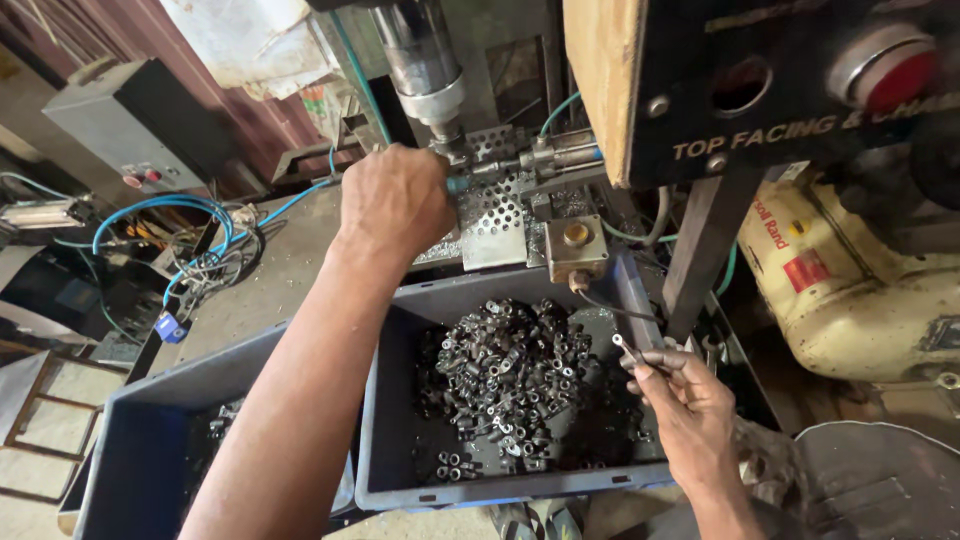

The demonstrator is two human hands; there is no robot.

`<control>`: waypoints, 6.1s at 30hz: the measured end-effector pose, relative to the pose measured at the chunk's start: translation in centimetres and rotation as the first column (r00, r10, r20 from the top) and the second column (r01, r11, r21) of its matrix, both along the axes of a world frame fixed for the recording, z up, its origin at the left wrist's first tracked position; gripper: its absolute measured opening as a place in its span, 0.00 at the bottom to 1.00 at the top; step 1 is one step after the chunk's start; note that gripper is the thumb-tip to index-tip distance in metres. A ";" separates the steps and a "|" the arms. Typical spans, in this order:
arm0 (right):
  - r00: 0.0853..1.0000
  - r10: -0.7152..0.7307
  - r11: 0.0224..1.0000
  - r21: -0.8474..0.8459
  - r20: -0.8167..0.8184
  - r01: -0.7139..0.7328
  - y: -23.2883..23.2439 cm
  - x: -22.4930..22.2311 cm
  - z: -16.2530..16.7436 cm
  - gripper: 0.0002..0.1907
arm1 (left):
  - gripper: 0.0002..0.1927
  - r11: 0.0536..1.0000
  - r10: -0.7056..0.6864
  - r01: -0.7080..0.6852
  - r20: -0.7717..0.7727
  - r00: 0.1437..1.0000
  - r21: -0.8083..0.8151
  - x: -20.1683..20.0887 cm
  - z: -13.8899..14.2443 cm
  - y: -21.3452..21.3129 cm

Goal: The person picks small black metal fittings one at a time from a bin, places each into the fixture of a top facing and chamfering machine, and operates the machine to chamfer the part. The finished part is then dropped into a second bin, and the cycle repeats continuously.

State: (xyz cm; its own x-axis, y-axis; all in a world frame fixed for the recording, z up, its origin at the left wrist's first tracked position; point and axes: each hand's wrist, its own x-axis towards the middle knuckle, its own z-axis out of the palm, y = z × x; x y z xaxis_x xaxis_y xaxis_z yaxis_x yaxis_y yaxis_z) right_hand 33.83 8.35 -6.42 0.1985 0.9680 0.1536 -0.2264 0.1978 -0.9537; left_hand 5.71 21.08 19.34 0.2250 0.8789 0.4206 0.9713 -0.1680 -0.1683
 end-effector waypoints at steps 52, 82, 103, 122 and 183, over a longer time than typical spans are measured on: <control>0.956 -0.026 0.991 -0.131 -0.292 -0.013 27.2 -20.2 8.0 0.08 | 0.17 0.993 0.106 0.030 0.966 0.235 -0.116 -13.1 -20.0 -9.9; 0.177 -0.214 0.974 0.224 0.961 -0.037 5.5 -8.1 13.4 0.32 | 0.19 0.990 0.137 -0.032 0.922 0.363 -0.135 -12.2 -19.6 -11.2; 0.338 -0.202 0.954 0.263 0.919 -0.146 -5.8 -12.6 4.0 0.24 | 0.13 0.755 0.624 -0.621 -0.061 0.779 -0.211 -41.0 -24.9 -20.1; 0.259 -0.170 0.960 0.219 0.951 -0.176 -5.1 -12.8 3.4 0.21 | 0.15 0.606 0.695 -0.681 -0.144 0.705 -0.411 -46.2 -34.3 -19.6; 0.934 0.344 0.925 -0.138 -0.093 -0.354 -2.9 -5.4 0.2 0.12 | 0.48 0.951 0.084 0.174 0.751 0.655 -0.257 -3.8 -20.3 -22.1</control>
